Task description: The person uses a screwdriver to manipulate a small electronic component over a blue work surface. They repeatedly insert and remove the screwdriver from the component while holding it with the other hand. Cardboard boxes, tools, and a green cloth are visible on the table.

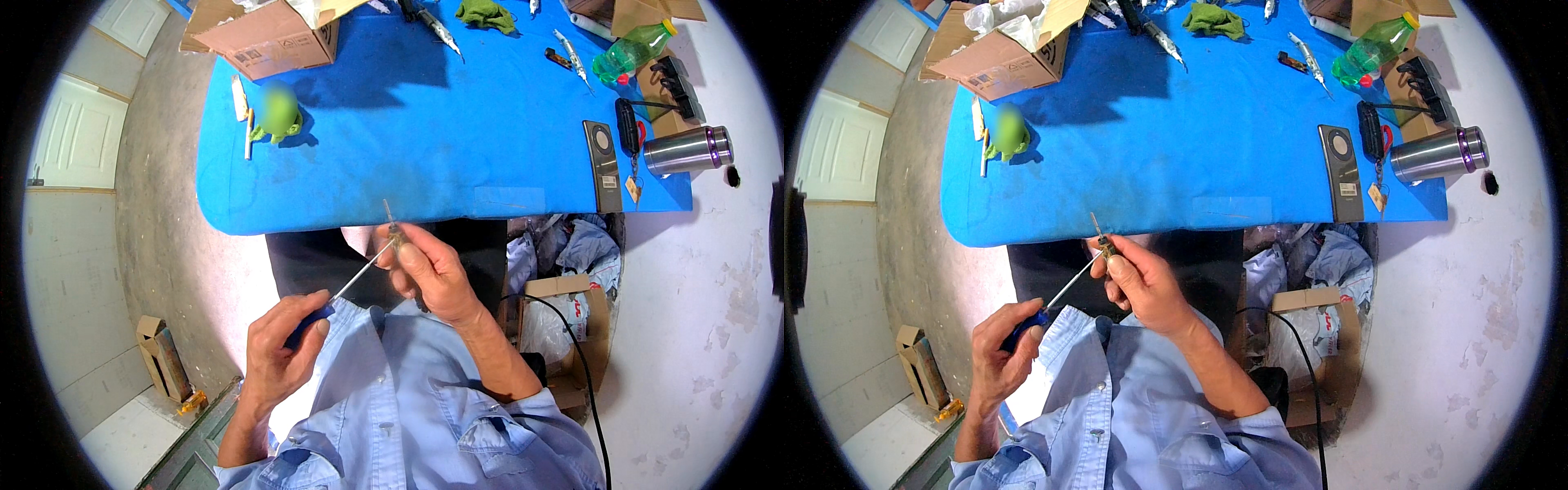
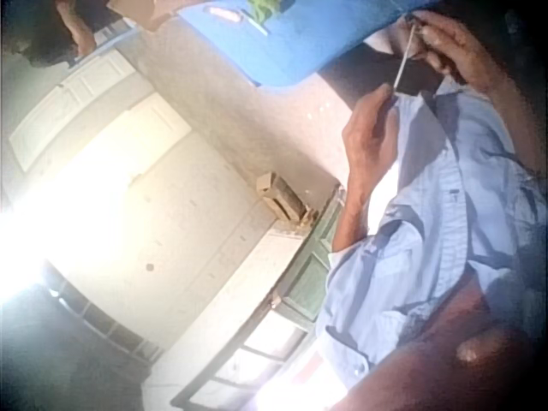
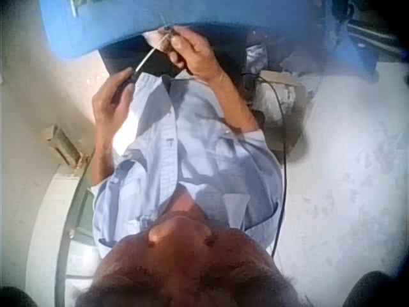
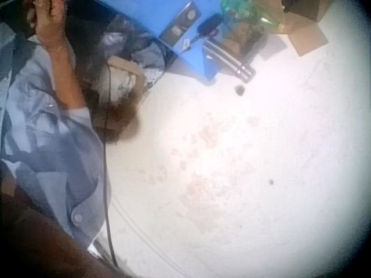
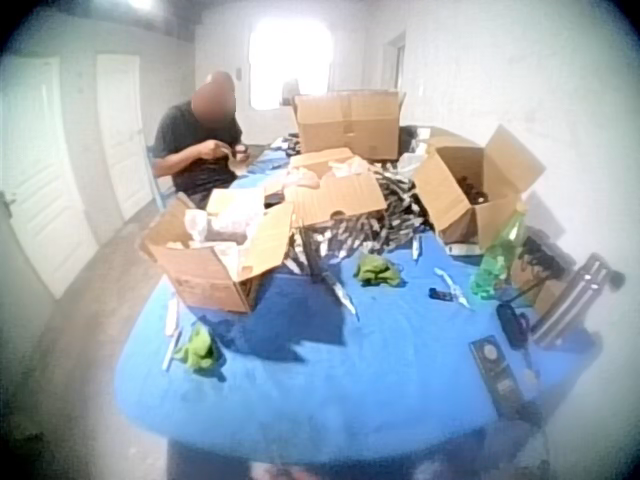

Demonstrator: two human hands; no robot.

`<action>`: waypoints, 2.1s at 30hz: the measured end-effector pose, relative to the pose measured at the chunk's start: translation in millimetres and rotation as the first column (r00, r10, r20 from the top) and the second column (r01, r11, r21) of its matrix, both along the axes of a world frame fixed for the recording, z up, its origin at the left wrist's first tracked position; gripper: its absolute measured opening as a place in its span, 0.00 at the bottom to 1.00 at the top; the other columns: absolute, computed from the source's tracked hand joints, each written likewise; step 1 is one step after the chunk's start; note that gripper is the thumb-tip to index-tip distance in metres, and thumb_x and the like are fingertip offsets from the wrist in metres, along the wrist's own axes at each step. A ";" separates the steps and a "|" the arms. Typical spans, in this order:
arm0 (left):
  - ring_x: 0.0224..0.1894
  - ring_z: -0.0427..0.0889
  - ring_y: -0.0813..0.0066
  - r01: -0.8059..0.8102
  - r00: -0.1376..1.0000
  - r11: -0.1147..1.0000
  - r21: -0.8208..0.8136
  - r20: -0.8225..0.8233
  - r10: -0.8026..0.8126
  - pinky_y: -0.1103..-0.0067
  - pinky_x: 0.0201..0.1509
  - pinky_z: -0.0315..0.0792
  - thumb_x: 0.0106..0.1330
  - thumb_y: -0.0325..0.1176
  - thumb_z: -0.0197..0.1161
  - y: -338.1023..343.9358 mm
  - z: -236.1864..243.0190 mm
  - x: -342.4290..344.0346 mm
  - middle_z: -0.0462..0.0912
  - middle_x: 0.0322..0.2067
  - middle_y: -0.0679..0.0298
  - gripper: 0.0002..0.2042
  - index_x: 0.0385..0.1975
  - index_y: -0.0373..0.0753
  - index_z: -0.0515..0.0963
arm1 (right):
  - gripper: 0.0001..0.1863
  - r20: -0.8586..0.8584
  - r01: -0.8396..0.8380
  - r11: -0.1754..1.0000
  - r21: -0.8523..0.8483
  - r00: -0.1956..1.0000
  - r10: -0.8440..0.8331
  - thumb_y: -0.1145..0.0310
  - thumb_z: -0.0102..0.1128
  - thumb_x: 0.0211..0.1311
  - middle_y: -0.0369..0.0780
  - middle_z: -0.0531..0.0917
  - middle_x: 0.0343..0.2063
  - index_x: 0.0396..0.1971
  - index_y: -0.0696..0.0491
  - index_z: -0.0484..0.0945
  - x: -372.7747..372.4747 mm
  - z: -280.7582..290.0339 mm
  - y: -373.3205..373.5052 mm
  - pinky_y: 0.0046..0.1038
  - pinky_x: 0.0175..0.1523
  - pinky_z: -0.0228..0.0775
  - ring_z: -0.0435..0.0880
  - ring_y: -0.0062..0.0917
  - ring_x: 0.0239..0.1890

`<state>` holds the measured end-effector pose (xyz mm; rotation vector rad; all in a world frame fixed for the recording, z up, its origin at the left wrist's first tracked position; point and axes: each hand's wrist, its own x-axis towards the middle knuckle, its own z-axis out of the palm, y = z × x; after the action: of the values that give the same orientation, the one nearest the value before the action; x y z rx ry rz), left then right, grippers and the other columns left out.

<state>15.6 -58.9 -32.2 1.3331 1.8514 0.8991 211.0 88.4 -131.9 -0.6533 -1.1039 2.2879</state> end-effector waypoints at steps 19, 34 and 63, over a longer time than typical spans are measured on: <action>0.29 0.75 0.76 0.500 0.519 0.865 0.041 -0.814 -0.261 0.82 0.25 0.73 0.55 0.25 0.68 4.9 -8.9 1.3 0.84 0.48 0.54 0.21 0.52 0.36 0.82 | 0.14 0.318 0.009 0.990 0.142 0.947 -0.054 0.66 0.46 0.81 0.34 0.78 0.30 0.48 0.60 0.76 -0.4 -0.4 -4.3 0.19 0.31 0.67 0.71 0.13 0.25; 0.32 0.75 0.70 0.550 0.559 0.835 -0.028 -0.730 -0.393 0.78 0.33 0.75 0.56 0.21 0.70 30.8 11.2 -10.3 0.83 0.53 0.54 0.21 0.53 0.33 0.81 | 0.13 0.494 -0.108 0.893 0.437 0.858 -0.138 0.69 0.49 0.74 0.56 0.81 0.31 0.51 0.60 0.70 -8.1 -9.2 1.5 0.47 0.37 0.72 0.83 0.53 0.33; 0.24 0.76 0.78 0.563 0.400 0.775 -0.287 -0.726 -0.559 0.81 0.20 0.73 0.56 0.20 0.67 43.8 22.6 -4.8 0.81 0.52 0.46 0.26 0.59 0.31 0.77 | 0.16 0.657 -0.294 0.826 0.482 0.744 -0.119 0.72 0.45 0.74 0.62 0.84 0.35 0.55 0.66 0.63 -15.0 1.9 6.0 0.55 0.42 0.74 0.83 0.62 0.39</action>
<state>10.8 -15.1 -9.6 2.4281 1.6911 -0.1329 196.0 94.4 -130.1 -1.2260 -2.0819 1.6350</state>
